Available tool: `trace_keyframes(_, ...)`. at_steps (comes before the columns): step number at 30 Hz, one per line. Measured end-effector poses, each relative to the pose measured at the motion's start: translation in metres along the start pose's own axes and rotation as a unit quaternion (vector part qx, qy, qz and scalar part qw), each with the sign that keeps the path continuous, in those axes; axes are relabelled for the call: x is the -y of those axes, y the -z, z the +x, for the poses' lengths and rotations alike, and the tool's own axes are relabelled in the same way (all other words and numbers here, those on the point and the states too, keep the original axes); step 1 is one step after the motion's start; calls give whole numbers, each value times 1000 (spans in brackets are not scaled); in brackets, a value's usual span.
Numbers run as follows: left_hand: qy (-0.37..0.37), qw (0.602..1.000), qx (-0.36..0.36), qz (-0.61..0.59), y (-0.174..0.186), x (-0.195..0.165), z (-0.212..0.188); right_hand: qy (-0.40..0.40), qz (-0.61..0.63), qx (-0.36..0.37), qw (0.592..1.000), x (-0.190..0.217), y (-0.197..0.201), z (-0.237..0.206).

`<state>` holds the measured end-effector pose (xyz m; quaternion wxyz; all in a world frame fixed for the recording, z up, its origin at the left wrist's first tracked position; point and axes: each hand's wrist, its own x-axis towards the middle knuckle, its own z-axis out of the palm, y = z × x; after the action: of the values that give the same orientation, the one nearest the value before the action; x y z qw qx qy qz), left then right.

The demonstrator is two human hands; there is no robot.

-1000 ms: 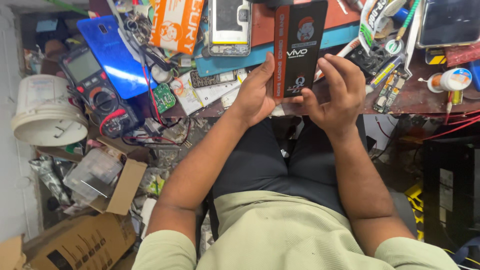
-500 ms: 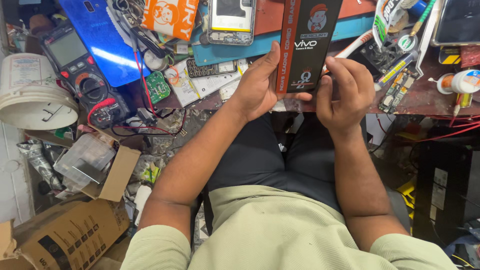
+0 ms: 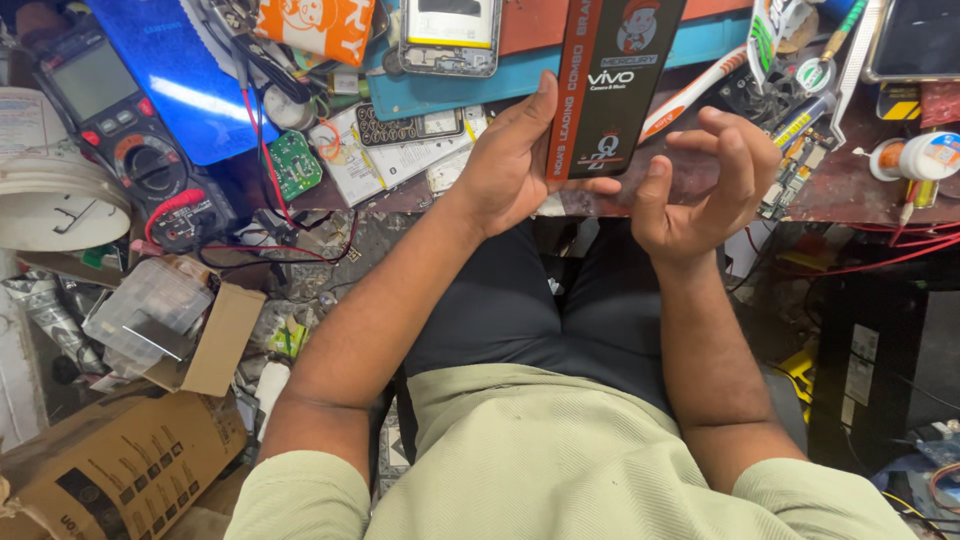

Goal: The person sits at a cluttered repair bench and works on a disassembled smartphone, peeling the battery out of the housing and handling a green flex-cable assembly. They press the assembly into the phone, apply adhesive from a tube, close the back cover, then hold and operate the reassembled phone, tapping its screen at the end.

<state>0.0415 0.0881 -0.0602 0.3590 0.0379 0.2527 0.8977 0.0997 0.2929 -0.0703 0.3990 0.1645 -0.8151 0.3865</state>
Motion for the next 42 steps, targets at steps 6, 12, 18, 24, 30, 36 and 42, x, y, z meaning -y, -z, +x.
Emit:
trace_keyframes(6,0,1000,-1,4,-1,0,0,21,-46,28,998,13,6,12)
trace_keyframes(12,-19,1000,15,10,-1,1,1,144,-150,54,977,17,5,21)
trace_keyframes(18,-20,999,3,27,-1,2,0,177,-144,87,970,14,4,25)
trace_keyframes(24,-18,1000,13,21,0,0,1,91,-124,67,986,10,9,15)
trace_keyframes(30,-16,1000,4,16,-1,1,1,63,-119,5,991,3,7,7)
trace_keyframes(36,-17,1000,3,15,-1,-1,3,155,-181,-3,971,16,16,12)
trace_keyframes(42,-8,1000,4,18,-3,-2,4,128,-58,-94,986,29,25,38)
